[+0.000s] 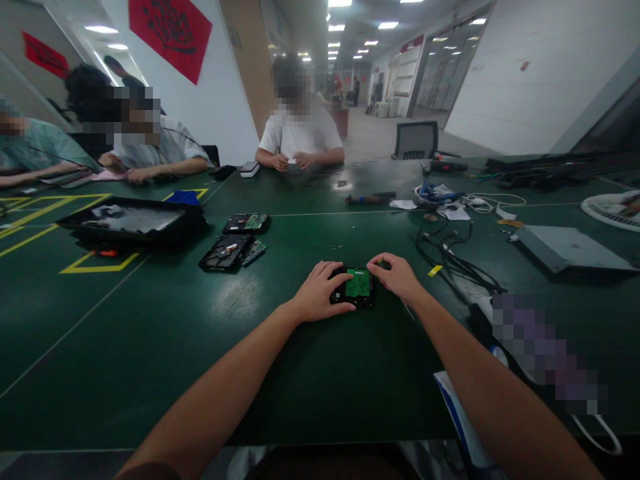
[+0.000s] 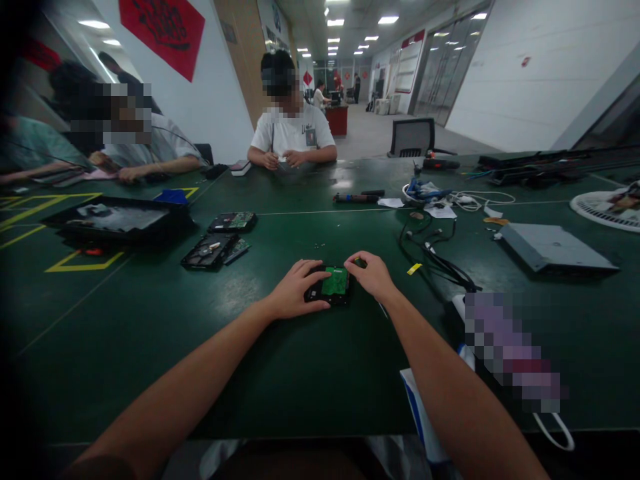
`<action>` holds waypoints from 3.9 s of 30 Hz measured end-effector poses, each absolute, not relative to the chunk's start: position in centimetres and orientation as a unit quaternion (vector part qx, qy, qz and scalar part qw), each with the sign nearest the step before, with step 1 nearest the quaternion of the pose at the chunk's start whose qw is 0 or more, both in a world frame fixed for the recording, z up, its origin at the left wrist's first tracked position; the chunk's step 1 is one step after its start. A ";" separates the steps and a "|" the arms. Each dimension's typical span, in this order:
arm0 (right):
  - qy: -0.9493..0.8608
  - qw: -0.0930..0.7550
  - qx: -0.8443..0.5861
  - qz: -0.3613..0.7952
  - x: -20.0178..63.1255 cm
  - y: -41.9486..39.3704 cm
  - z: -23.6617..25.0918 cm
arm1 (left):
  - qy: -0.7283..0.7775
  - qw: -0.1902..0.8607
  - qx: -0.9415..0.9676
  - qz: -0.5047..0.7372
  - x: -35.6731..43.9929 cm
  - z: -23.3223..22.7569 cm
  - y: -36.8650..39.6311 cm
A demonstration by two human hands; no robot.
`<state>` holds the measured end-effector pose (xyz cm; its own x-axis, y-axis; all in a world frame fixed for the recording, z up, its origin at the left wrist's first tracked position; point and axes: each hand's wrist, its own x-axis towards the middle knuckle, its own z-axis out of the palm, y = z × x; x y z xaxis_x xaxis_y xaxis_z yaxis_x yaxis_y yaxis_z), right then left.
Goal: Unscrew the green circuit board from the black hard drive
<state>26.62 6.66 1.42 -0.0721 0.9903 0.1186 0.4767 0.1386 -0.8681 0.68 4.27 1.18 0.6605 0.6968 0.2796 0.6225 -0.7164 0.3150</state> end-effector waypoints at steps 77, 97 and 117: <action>-0.710 0.264 -0.630 0.174 28.7 7.5 2.1 | 0.524 0.078 0.826 0.194 0.7 0.6 0.8; -0.805 0.273 -0.520 0.081 26.3 6.5 3.2 | 0.371 0.168 0.896 0.176 1.5 1.1 4.8; -0.818 0.150 -0.554 0.033 25.8 5.9 3.3 | 0.340 0.011 0.912 0.231 2.8 0.9 2.4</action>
<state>25.82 5.92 3.26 -0.3409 0.9166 0.2090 0.8968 0.3837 -0.2204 2.82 2.44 0.87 0.6629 0.6241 0.4136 0.6142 -0.7692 0.1763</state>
